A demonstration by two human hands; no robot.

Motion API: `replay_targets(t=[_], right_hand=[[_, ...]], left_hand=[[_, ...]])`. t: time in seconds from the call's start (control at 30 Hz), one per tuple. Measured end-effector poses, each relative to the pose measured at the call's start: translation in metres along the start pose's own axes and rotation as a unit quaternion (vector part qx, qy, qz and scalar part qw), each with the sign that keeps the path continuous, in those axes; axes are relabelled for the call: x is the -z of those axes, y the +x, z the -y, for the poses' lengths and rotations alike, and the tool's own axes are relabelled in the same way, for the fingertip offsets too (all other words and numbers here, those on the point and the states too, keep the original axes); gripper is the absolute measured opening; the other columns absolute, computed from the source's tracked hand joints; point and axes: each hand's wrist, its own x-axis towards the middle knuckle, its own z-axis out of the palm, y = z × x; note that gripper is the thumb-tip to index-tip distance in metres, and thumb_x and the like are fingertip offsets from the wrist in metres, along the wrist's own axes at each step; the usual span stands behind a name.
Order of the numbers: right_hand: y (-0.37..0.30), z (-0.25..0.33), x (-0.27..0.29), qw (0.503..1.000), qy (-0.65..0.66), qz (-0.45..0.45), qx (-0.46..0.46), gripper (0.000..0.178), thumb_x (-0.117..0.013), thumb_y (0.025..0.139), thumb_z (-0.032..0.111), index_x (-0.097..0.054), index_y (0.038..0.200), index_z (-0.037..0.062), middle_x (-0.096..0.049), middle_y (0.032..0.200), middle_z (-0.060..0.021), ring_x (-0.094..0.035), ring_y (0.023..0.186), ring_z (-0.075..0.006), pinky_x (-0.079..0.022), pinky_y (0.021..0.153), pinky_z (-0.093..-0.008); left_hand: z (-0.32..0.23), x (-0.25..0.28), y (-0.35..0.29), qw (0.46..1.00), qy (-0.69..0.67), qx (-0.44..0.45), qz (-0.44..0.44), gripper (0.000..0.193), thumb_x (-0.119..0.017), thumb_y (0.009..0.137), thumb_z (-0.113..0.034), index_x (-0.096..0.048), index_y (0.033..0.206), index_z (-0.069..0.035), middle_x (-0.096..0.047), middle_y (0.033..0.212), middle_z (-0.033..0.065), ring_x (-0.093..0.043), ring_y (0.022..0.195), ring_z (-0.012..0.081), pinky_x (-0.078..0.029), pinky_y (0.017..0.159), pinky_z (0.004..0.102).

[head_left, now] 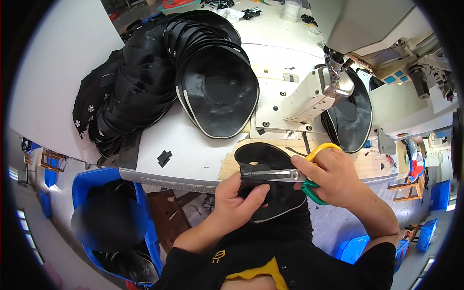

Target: The person uses green-handled scissors to trim excess black fabric from the edges of a shoe upper. They repeatedly pick up the item, cut along the seams, and place it back on the table or into a pile. The task involves precise cutting to shape the material.

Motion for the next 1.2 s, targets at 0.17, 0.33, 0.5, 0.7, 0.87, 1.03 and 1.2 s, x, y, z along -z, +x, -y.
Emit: replay_targets(t=[0.17,0.33,0.5,0.7,0.87,1.03,1.2], right_hand=[[0.008,0.003,0.003,1.0,-0.017,0.0,-0.003,0.052,-0.073,0.072,0.031,-0.057,0.119,0.0153,-0.046,0.07,-0.0029,-0.052,0.059,-0.0206,-0.042,0.055,-0.0342],[0.001,-0.001,-0.006,0.991,0.077,-0.056,-0.092,0.056,-0.076,0.07,0.032,-0.057,0.119,0.0113,-0.05,0.068,-0.0046,-0.052,0.055,-0.0214,-0.041,0.051,-0.0349],[-0.009,-0.001,-0.01,0.968,0.184,-0.016,-0.17,0.066,-0.081,0.064,0.036,-0.058,0.119,0.0087,-0.055,0.074,-0.006,-0.054,0.061,-0.024,-0.041,0.056,-0.0346],[-0.004,0.01,-0.017,0.971,0.18,0.066,-0.145,0.065,-0.079,0.065,0.039,-0.058,0.12,0.012,-0.055,0.082,-0.0035,-0.054,0.08,-0.0207,-0.034,0.071,-0.0352],[0.0,0.009,-0.02,0.985,0.145,0.018,-0.091,0.062,-0.079,0.065,0.037,-0.058,0.118,0.0118,-0.055,0.079,-0.0044,-0.055,0.075,-0.0227,-0.039,0.066,-0.0364],[-0.008,0.001,-0.02,0.985,0.153,0.023,-0.074,0.061,-0.078,0.066,0.037,-0.057,0.118,0.0118,-0.055,0.076,-0.0052,-0.056,0.068,-0.0245,-0.042,0.061,-0.0369],[0.004,0.002,-0.011,0.992,0.124,0.011,-0.033,0.061,-0.077,0.067,0.038,-0.056,0.119,0.0121,-0.053,0.072,-0.0055,-0.055,0.062,-0.0252,-0.044,0.057,-0.0362]], left_hand=[[0.007,0.001,0.001,0.998,0.059,0.0,0.023,0.025,-0.061,0.087,-0.003,-0.056,0.111,0.003,-0.062,0.087,0.0033,-0.058,0.07,0.0057,-0.052,0.058,0.0202],[0.011,0.008,-0.002,0.993,-0.096,0.035,-0.062,0.028,-0.065,0.085,-0.005,-0.055,0.11,0.003,-0.065,0.093,0.0095,-0.062,0.072,0.011,-0.053,0.056,0.0229],[0.019,0.027,0.006,0.97,-0.214,0.029,-0.116,0.032,-0.066,0.083,-0.004,-0.049,0.11,0.001,-0.064,0.096,0.0159,-0.066,0.072,0.0216,-0.057,0.057,0.0307],[0.022,0.026,0.002,0.978,-0.166,0.029,-0.126,0.032,-0.065,0.084,-0.004,-0.047,0.11,-0.001,-0.062,0.1,0.0157,-0.065,0.077,0.0226,-0.058,0.057,0.0331],[0.024,0.023,0.0,0.982,-0.15,0.021,-0.113,0.029,-0.064,0.085,-0.003,-0.047,0.108,-0.001,-0.062,0.101,0.0145,-0.065,0.081,0.0213,-0.058,0.057,0.0319],[0.025,0.021,0.001,0.985,-0.142,0.012,-0.096,0.027,-0.062,0.086,-0.001,-0.048,0.108,-0.002,-0.062,0.1,0.0132,-0.064,0.081,0.019,-0.058,0.059,0.031],[0.024,0.013,-0.006,0.996,-0.05,0.027,-0.07,0.023,-0.061,0.087,0.0,-0.05,0.107,-0.001,-0.062,0.097,0.0096,-0.062,0.08,0.014,-0.058,0.061,0.0283]])
